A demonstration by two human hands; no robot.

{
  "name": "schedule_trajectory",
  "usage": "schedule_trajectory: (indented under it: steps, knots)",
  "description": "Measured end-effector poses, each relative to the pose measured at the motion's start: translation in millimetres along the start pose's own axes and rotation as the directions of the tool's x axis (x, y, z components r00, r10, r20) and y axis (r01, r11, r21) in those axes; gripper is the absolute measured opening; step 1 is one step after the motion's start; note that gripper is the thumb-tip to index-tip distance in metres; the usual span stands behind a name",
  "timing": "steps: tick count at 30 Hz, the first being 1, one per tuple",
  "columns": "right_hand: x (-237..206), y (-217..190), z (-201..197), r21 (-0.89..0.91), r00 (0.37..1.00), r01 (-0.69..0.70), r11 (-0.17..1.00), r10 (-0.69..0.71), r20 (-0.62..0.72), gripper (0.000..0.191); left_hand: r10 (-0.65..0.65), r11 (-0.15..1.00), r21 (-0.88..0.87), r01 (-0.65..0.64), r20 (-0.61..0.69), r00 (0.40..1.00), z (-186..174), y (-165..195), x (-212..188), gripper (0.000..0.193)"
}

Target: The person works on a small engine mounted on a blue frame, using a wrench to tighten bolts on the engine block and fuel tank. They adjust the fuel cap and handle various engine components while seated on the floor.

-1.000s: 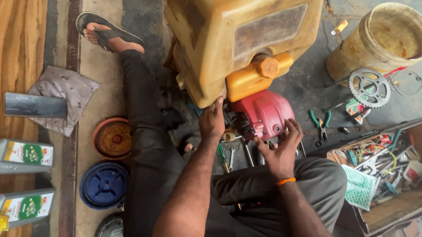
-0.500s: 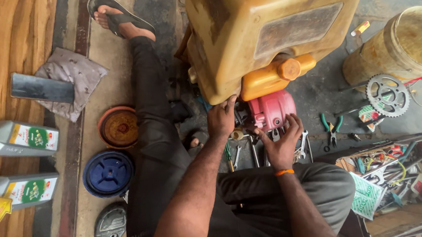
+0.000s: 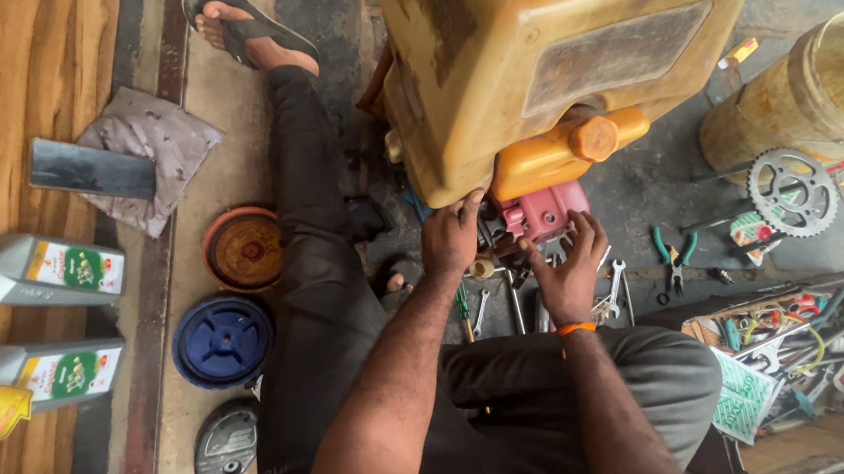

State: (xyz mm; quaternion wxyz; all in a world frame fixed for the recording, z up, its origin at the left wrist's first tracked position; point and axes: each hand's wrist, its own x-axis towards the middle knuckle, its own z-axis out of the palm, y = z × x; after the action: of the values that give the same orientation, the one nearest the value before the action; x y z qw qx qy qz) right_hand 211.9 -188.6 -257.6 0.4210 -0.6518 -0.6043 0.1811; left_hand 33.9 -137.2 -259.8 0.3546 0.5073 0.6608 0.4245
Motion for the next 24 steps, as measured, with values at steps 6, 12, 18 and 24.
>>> schedule_trajectory:
  steps: [6, 12, 18, 24]
  knots:
    - [1.4, -9.0, -13.2, -0.089, 0.999, 0.046, 0.995, -0.045, 0.016, 0.075, 0.014, 1.0, -0.01, -0.013, 0.055, 0.998, -4.1, -1.2, 0.6, 0.056]
    - [1.9, 18.5, -25.2, 0.071, 0.941, -0.311, 0.948, 0.318, -0.118, 0.058, -0.06, 0.998, 0.022, 0.057, 0.2, 0.978, -9.0, 1.7, -4.6, 0.063]
    - [6.9, 38.6, -30.2, 0.588, 0.634, -0.697, 0.411, 0.735, 0.238, 0.052, 0.069, 0.997, 0.031, -0.077, 0.207, 0.976, 4.3, 10.9, -17.4, 0.098]
    - [5.5, 22.4, -37.9, 0.516, 0.669, -0.722, 0.46, 0.655, 0.353, 0.061, 0.093, 0.992, 0.066, -0.11, 0.222, 0.971, 15.1, 15.5, -12.0, 0.113]
